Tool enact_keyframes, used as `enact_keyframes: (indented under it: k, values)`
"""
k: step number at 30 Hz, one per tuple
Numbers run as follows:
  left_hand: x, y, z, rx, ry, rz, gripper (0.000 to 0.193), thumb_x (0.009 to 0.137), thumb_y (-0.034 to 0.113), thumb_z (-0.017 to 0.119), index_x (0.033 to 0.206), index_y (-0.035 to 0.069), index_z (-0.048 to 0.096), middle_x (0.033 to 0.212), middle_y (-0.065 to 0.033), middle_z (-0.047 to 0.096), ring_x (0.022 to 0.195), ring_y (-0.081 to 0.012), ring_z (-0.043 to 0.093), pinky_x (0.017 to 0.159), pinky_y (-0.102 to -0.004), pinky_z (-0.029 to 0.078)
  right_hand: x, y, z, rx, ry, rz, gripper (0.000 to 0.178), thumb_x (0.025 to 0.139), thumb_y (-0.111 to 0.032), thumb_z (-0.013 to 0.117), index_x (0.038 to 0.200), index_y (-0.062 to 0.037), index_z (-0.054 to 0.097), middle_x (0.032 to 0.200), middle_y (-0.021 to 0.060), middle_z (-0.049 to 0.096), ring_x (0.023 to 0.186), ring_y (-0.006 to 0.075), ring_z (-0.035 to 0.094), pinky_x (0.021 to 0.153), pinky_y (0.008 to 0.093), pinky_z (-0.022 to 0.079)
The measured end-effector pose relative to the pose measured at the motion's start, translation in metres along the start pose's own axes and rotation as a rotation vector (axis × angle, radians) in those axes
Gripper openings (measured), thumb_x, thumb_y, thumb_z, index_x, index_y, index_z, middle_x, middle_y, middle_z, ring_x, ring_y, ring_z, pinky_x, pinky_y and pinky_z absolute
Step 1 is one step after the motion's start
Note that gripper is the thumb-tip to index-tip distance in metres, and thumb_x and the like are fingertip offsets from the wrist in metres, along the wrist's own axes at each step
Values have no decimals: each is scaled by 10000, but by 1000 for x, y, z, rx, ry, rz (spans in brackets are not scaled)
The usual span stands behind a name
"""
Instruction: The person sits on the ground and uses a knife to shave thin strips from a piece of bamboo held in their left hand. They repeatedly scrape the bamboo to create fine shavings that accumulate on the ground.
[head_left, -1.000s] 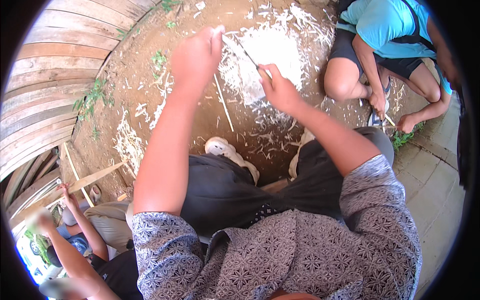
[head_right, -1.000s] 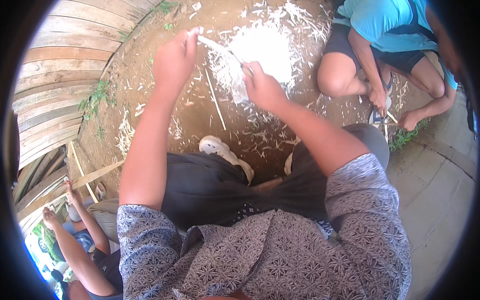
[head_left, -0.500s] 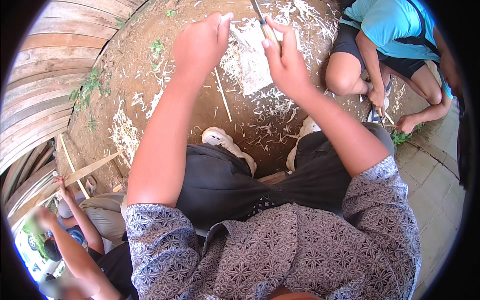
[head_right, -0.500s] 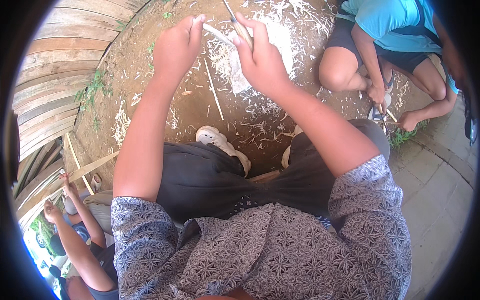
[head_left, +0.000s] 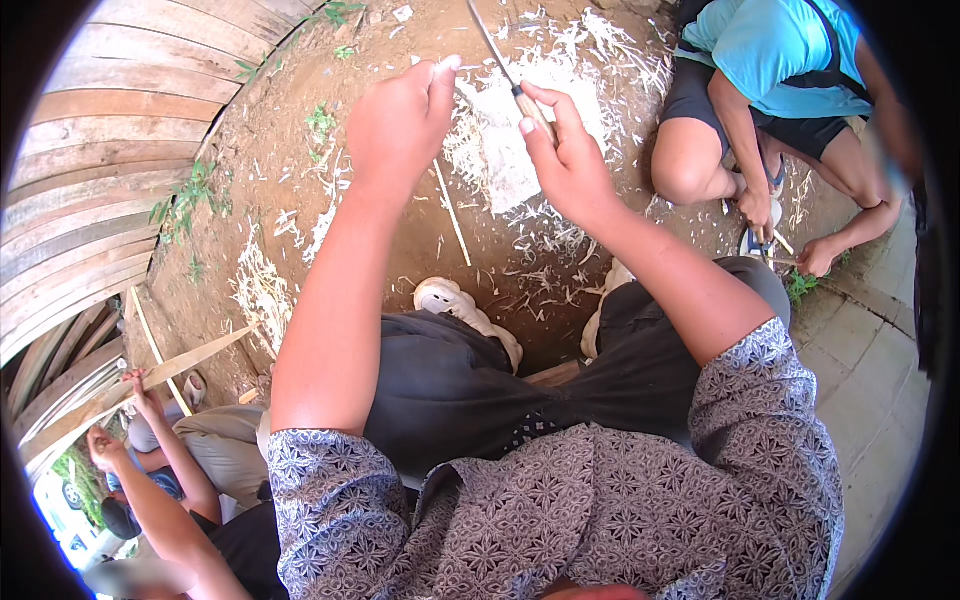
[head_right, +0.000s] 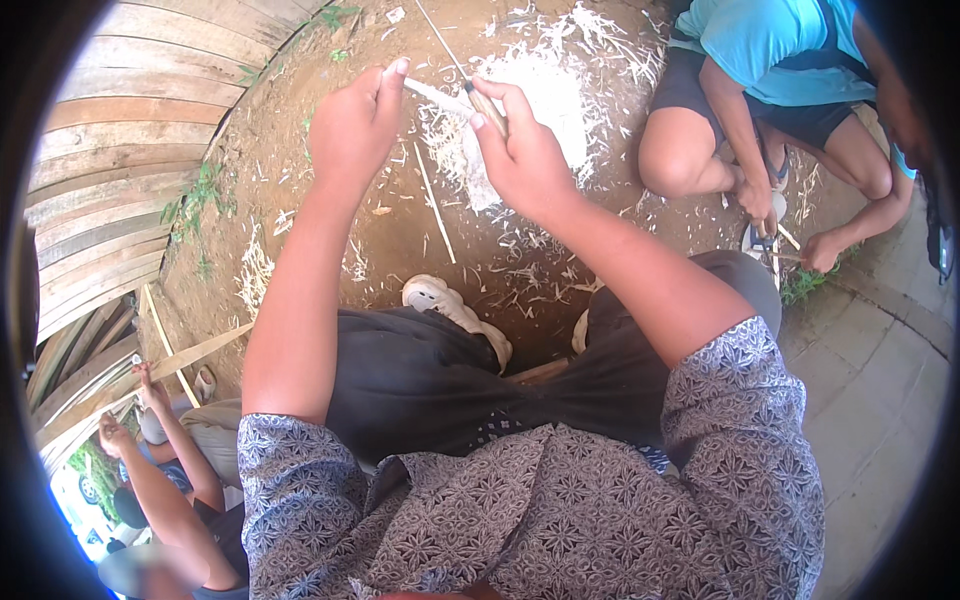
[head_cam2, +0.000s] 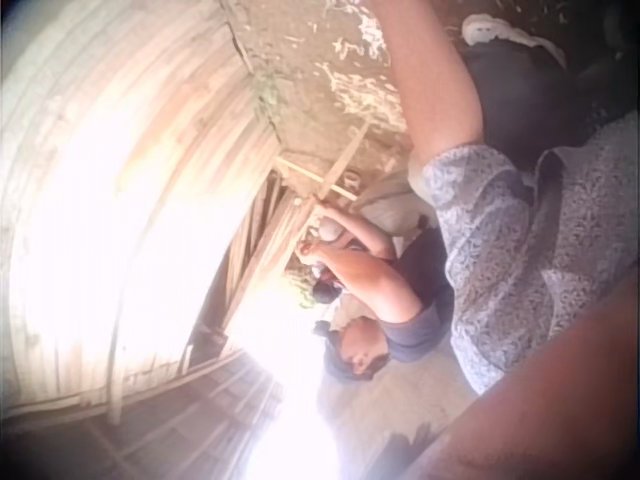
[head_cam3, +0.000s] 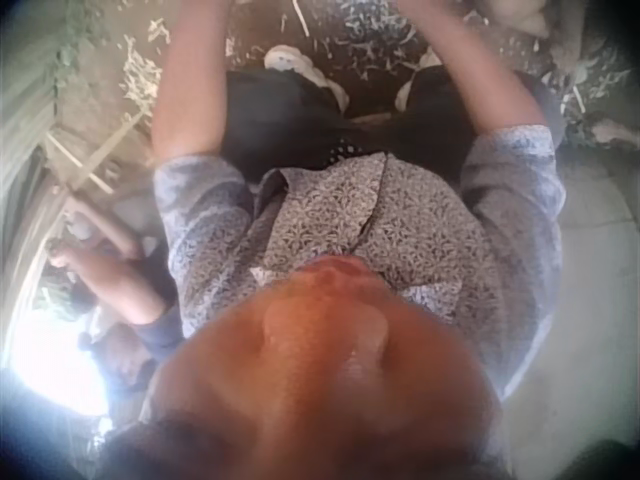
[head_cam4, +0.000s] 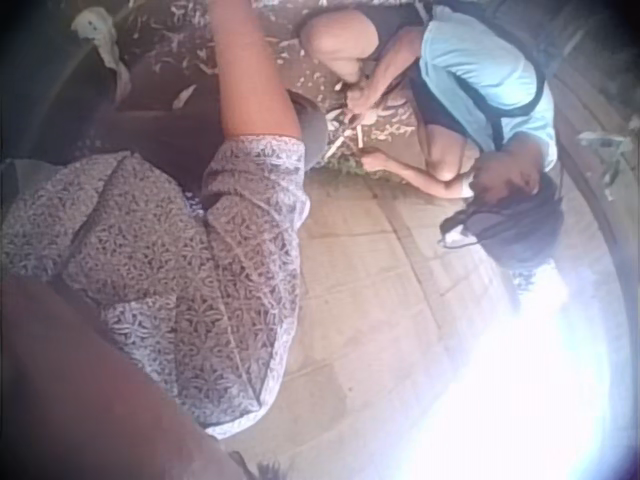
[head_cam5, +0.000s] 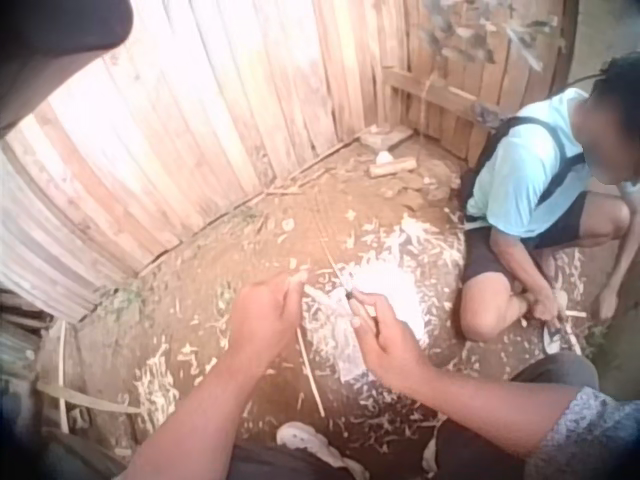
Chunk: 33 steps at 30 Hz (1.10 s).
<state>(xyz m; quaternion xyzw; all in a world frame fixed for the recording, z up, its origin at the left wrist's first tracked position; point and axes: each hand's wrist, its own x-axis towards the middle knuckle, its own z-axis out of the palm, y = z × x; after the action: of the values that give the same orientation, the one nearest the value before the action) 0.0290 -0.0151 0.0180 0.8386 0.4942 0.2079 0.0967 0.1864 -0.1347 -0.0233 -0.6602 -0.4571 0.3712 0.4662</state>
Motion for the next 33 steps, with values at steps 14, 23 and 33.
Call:
enact_keyframes:
  k: [14, 23, 33]
  values:
    - [1, 2, 4, 0, -15, -12, 584, 1025, 538, 547, 717, 53, 652, 578, -167, 577, 534, -365, 569, 526, -457, 437, 1, -1, -12, -276, -197, 83, 378, 1067, -259, 507, 1407, -98, 465, 800, 229, 685, 756, 418, 691, 665, 482, 504]
    - [-1, 5, 5, -19, 9, 47, 586, 1044, 522, 517, 715, 50, 632, 565, -168, 556, 535, -371, 560, 535, -464, 434, 3, 14, -14, -301, -243, 72, 399, 1065, -293, 498, 1425, -132, 441, 753, 165, 657, 657, 302, 651, 669, 450, 504]
    - [-4, 4, -9, -65, -55, 68, 313, 1073, 337, 496, 946, 67, 586, 714, -210, 623, 657, -422, 610, 607, -492, 460, 6, 31, -16, -229, -270, 70, 364, 1048, -228, 486, 1393, -123, 436, 734, 157, 662, 634, 322, 660, 631, 441, 501]
